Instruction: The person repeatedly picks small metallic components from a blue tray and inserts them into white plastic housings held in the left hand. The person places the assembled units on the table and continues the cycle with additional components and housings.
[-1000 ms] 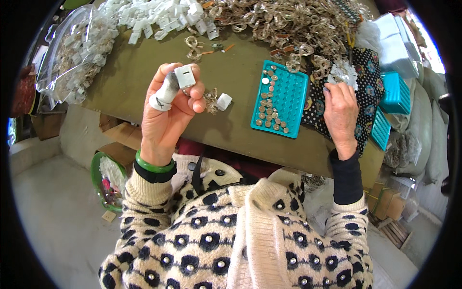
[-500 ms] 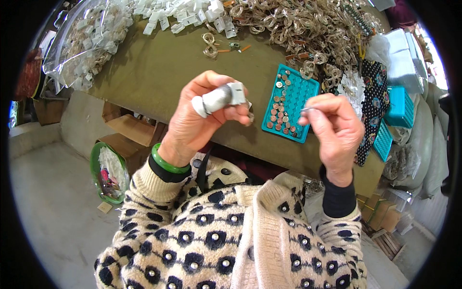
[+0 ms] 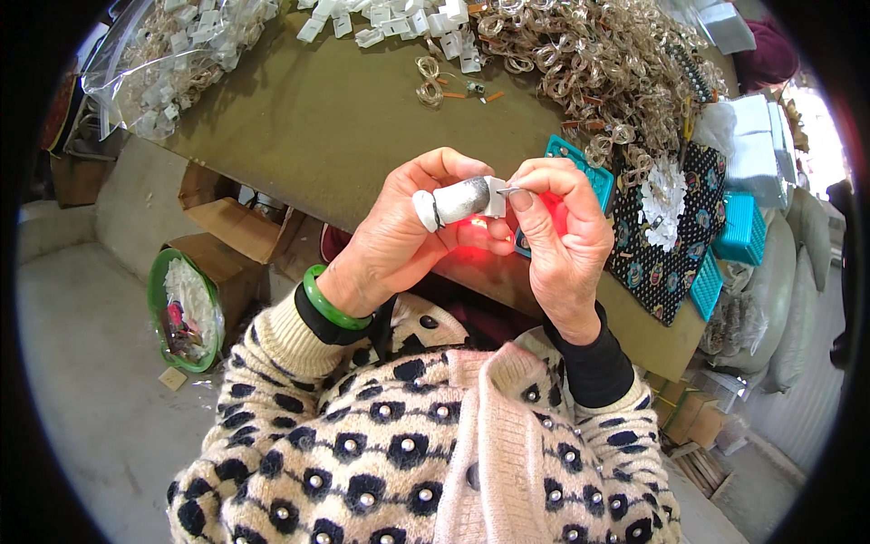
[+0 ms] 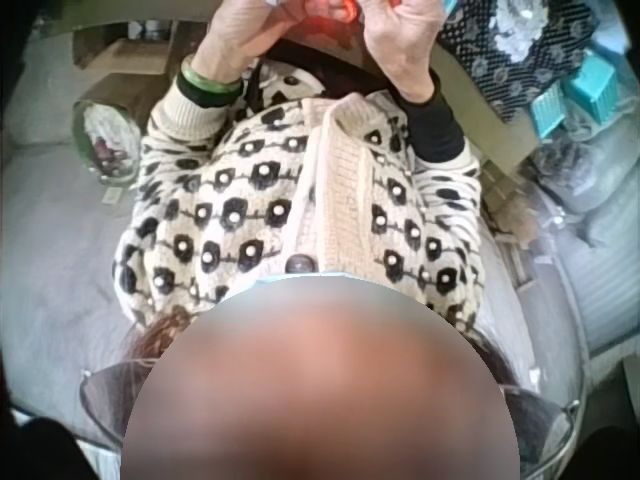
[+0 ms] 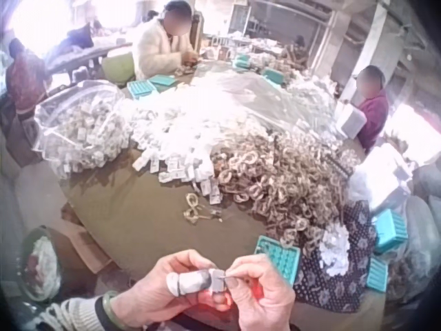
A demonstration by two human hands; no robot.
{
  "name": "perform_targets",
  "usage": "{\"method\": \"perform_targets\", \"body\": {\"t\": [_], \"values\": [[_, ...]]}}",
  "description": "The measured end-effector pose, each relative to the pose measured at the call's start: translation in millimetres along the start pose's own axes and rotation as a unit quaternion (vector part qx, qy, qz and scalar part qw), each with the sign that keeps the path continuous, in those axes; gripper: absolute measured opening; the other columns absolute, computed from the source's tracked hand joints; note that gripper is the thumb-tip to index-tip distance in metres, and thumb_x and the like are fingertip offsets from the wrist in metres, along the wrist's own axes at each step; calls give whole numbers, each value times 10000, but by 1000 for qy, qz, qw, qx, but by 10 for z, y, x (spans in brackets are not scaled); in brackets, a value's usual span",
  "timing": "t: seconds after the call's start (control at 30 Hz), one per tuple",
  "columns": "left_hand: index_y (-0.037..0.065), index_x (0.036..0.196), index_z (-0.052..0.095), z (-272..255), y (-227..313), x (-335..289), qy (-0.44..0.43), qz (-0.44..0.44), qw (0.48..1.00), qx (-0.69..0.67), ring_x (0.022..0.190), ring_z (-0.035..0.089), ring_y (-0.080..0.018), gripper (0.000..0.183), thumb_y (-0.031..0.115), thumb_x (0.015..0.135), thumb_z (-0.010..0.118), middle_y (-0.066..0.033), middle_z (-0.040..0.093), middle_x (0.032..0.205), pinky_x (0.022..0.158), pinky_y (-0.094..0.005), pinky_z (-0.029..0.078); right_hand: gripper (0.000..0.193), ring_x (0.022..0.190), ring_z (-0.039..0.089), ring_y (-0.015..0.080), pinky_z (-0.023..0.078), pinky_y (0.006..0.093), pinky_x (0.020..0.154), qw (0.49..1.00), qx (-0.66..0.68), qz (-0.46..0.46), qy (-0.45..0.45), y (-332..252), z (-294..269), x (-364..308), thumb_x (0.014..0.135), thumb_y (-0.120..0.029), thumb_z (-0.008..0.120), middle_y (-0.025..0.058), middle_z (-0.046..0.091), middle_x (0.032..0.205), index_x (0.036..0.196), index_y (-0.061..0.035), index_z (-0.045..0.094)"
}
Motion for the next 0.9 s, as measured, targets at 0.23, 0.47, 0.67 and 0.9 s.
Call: {"method": "perform_targets", "body": {"t": [0.23, 0.47, 0.67, 0.9], "values": [[45, 1089, 580, -56, -2, -5, 5, -7, 999, 49, 809, 703, -247, 225, 170, 926, 672, -144, 672, 979, 727, -409, 622, 82, 794, 574, 165, 470, 271, 705, 999, -23, 4, -24, 46, 26, 12, 872, 20, 657, 66, 595, 903, 925, -14, 605], [9, 1052, 587, -47, 37, -24, 17, -4, 999, 47, 778, 717, -264, 174, 105, 927, 660, -164, 675, 949, 660, -375, 638, 115, 792, 585, 169, 483, 281, 704, 999, 19, 25, -38, 17, 11, 32, 839, 68, 629, 81, 595, 918, 919, -3, 584], [26, 1061, 586, -48, 10, -35, 28, -10, 991, 134, 810, 713, -240, 195, 149, 929, 660, -146, 680, 975, 605, -345, 611, 132, 772, 602, 207, 498, 300, 705, 974, -180, -98, -92, -165, 29, 51, 816, 73, 622, 107, 614, 913, 913, -8, 586], [14, 1170, 556, -21, 260, -72, 10, 0, 993, 117, 899, 676, -244, 297, 221, 962, 603, -160, 638, 1113, 604, -296, 577, 48, 746, 598, 137, 477, 272, 696, 977, -140, 20, -157, -60, -133, 348, 866, -35, 629, 63, 611, 825, 875, 11, 616]]}}
Point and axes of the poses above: each hand's wrist, its own x-axis towards the middle knuckle, its own z-axis out of the palm, y = z × x, the point moved 6 cm from there along x, towards the middle knuckle
